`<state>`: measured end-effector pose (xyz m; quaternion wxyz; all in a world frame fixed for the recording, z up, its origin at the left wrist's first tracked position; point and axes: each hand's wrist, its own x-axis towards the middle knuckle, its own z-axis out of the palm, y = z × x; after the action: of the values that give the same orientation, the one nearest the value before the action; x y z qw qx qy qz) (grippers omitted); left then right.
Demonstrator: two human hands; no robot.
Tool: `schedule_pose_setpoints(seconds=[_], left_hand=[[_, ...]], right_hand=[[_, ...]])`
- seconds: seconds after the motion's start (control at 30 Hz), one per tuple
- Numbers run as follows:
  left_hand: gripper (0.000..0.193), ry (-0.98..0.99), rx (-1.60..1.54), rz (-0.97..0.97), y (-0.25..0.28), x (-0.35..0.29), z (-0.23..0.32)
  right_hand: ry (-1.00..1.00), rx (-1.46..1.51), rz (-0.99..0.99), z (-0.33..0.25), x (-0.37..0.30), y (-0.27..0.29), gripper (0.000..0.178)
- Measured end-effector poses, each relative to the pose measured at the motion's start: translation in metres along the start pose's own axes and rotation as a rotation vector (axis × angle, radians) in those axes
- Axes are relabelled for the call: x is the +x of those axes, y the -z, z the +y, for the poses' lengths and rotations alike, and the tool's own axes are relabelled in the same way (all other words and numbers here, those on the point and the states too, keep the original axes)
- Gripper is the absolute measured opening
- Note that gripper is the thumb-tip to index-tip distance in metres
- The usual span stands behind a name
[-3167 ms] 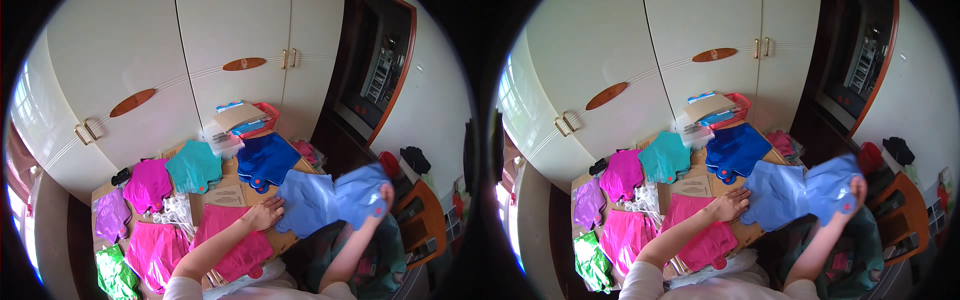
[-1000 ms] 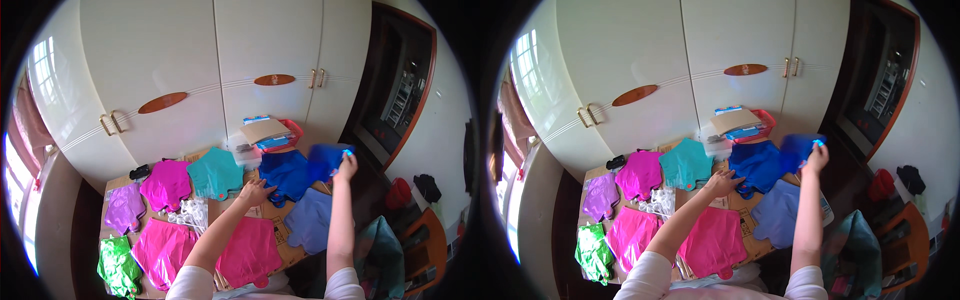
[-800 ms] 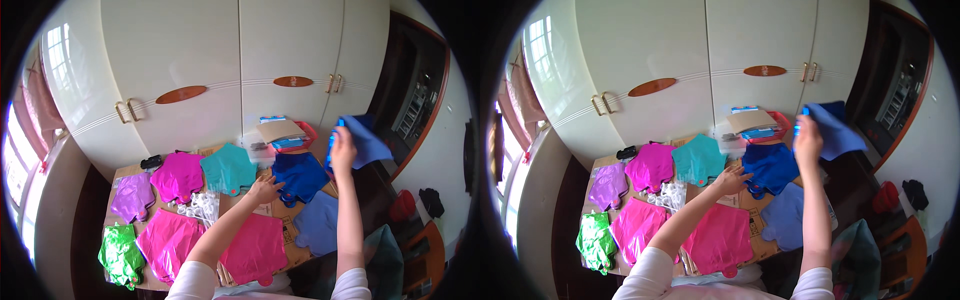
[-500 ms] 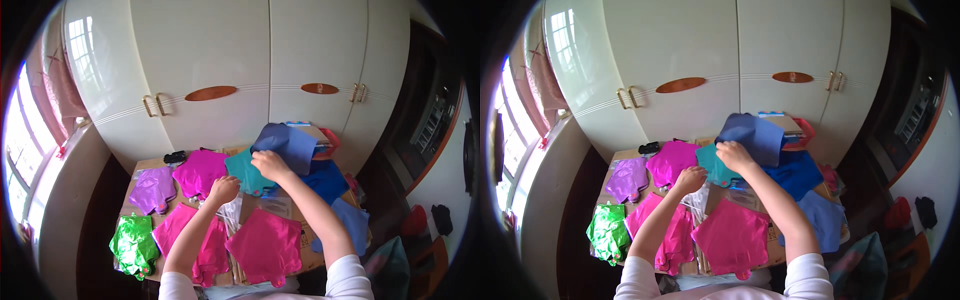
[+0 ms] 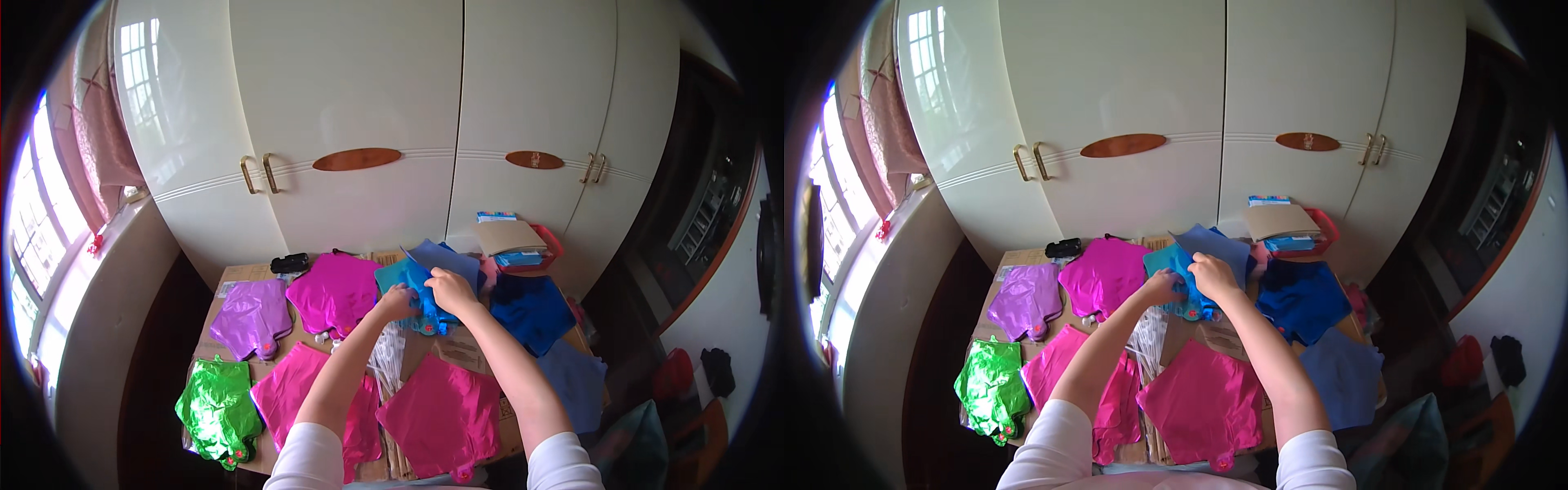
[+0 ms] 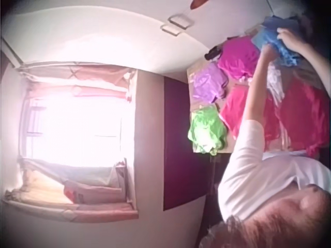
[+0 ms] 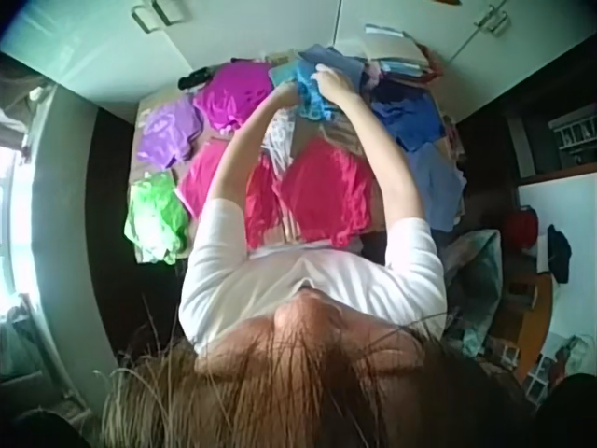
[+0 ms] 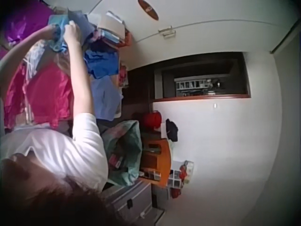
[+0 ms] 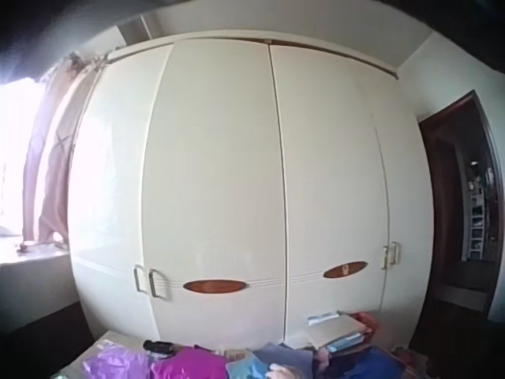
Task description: Manually packaging colorful fabric items into plastic bags with cardboard backing inserts.
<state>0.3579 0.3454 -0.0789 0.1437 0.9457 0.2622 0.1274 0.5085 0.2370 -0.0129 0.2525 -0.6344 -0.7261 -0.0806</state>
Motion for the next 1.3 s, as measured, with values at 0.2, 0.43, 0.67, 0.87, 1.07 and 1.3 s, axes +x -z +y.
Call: schedule_pose_setpoints(seconds=[0.2, 0.43, 0.67, 0.87, 1.07, 1.3], left_hand=[[0.037, 0.043, -0.327, -0.104, 0.009, -0.013, 0.002], [0.033, -0.167, -0.018, -0.091, 0.028, -0.04, 0.005], [0.024, -0.385, 0.38, -0.216, 0.051, -0.048, 0.045], [0.011, -0.531, 0.634, -0.156, 0.049, -0.047, 0.05], [0.012, -0.689, 0.924, -0.142, 0.06, -0.055, 0.044], [0.01, -0.58, 0.982, -0.216, 0.082, -0.075, 0.034]], right_hand=[[-0.05, 0.042, -0.042, 0.004, -0.008, 0.0, 0.023], [0.108, 0.055, -0.14, -0.01, -0.024, -0.004, 0.018], [0.115, 0.084, -0.092, -0.011, -0.038, -0.003, 0.014], [0.122, 0.091, -0.077, -0.006, -0.043, -0.004, 0.012], [0.112, 0.117, -0.047, -0.011, -0.046, -0.006, 0.01], [0.184, 0.032, -0.099, -0.011, -0.039, -0.02, 0.008]])
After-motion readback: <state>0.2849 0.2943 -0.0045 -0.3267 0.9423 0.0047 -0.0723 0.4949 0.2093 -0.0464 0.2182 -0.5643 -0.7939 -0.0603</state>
